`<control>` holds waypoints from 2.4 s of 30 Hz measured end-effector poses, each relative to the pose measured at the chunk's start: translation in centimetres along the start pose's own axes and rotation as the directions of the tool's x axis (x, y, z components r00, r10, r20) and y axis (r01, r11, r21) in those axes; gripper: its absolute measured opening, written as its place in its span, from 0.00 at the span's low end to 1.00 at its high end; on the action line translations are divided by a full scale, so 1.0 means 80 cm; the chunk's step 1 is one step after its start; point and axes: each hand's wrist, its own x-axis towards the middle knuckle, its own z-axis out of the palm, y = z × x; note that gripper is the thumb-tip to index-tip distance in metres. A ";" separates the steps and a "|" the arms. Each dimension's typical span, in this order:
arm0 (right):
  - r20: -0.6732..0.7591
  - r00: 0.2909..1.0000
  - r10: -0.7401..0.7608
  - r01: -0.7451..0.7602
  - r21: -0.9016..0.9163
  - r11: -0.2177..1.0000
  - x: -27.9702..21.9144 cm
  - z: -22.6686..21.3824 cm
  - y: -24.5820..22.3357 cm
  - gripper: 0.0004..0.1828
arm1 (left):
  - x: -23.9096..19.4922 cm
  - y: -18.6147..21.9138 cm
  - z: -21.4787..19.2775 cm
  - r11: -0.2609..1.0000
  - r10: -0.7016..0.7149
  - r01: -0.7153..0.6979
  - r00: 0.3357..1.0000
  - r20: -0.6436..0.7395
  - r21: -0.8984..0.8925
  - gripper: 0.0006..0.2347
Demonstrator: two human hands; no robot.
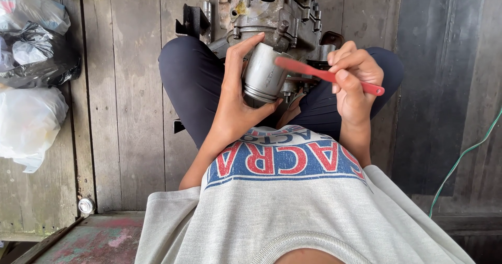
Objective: Cleaning an engine piston using a small brush while sitting on the floor.
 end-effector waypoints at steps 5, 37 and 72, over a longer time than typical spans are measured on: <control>0.124 0.990 0.068 -0.072 0.025 0.997 -0.010 0.011 0.003 0.04 | 0.005 0.005 -0.003 0.998 -0.007 0.007 1.000 0.006 -0.058 0.42; -0.045 0.989 0.139 -0.138 0.026 0.990 0.037 -0.015 0.040 0.04 | 0.049 -0.037 0.006 0.997 -0.076 0.076 0.997 0.010 -0.019 0.43; 0.096 0.992 0.085 -0.093 0.077 0.993 -0.020 0.018 0.019 0.06 | 0.005 -0.001 -0.001 0.992 -0.017 0.015 1.000 -0.016 -0.123 0.43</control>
